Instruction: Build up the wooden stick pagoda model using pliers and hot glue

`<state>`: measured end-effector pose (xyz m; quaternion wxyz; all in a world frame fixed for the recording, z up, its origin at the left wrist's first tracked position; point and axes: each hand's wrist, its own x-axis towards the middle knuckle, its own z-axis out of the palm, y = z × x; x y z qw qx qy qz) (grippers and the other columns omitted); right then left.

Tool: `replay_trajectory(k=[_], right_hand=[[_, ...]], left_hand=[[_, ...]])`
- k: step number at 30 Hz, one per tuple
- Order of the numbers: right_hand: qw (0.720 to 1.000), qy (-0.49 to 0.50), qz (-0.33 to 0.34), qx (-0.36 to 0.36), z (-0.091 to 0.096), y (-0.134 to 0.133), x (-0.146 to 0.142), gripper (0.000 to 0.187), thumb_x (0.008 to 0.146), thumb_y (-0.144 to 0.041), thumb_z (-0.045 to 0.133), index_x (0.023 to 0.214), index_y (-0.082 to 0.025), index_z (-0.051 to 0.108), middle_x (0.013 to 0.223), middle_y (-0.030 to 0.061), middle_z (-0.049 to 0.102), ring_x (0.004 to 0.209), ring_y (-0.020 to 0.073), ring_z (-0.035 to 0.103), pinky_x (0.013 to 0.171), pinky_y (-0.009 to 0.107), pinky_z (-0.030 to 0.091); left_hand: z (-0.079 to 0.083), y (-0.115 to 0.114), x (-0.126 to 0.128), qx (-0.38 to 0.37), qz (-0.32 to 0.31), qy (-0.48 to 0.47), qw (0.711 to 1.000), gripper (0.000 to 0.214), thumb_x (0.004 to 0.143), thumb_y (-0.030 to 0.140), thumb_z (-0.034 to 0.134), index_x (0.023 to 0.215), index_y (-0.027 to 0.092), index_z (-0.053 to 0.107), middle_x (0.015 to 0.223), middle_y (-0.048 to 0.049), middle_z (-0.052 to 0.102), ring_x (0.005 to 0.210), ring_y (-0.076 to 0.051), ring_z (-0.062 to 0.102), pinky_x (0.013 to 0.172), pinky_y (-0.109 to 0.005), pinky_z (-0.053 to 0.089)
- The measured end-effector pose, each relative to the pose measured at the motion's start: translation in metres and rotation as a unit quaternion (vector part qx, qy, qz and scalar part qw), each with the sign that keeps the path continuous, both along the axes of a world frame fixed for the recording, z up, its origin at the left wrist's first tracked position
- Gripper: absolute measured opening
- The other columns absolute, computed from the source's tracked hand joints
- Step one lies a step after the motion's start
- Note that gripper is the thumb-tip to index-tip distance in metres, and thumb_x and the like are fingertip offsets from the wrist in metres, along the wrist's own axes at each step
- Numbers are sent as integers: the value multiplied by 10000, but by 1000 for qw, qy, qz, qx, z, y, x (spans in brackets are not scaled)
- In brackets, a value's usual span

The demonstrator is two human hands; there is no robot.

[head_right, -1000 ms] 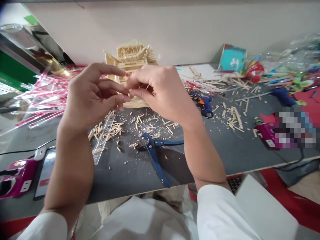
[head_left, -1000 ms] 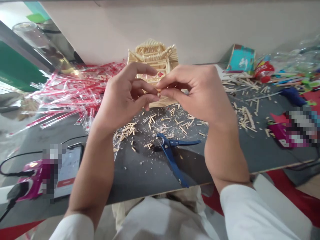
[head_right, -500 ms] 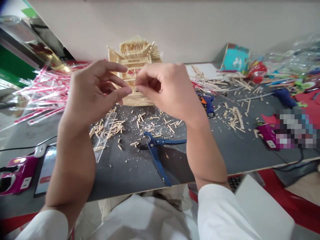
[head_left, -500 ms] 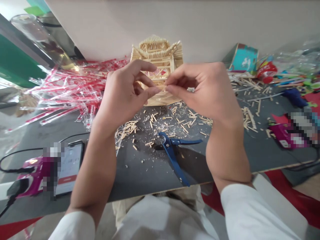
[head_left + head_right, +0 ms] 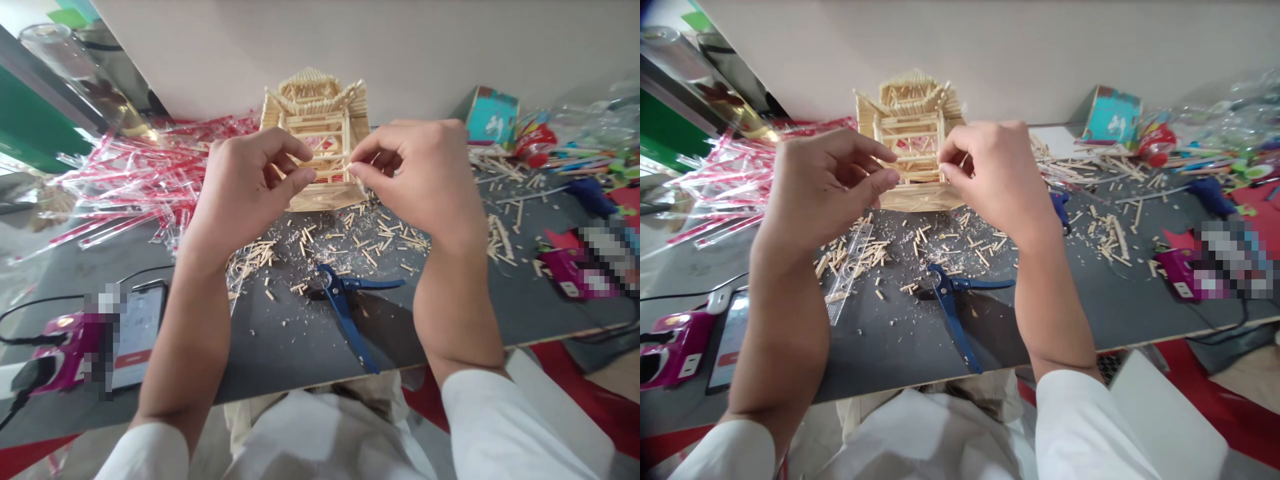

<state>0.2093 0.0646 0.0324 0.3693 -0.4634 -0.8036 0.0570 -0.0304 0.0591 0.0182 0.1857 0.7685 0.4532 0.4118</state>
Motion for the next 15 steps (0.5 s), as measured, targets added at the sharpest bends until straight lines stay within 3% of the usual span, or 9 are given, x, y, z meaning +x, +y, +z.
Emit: replay_trajectory(k=[6,15], right_hand=[[1000,6,-1,-19,-2,0,-1,95,894,-313,713,801,-302,726,805,38,755,758,257,710,704,401,551],[1000,15,-21,-5,-6,2,-5,114,893,-347,737,795,-291,722,802,39,765,745,260,711,727,407,560]], left_hand=[[1,-1,1,6,5,15,1000,202,905,356,778,1046,211,779,750,-25,726,701,-213,707,705,-403,596],[-3,-1,3,18,-1,9,1000,162,905,378,789,1005,251,769,800,-13,729,743,-191,709,669,-314,603]])
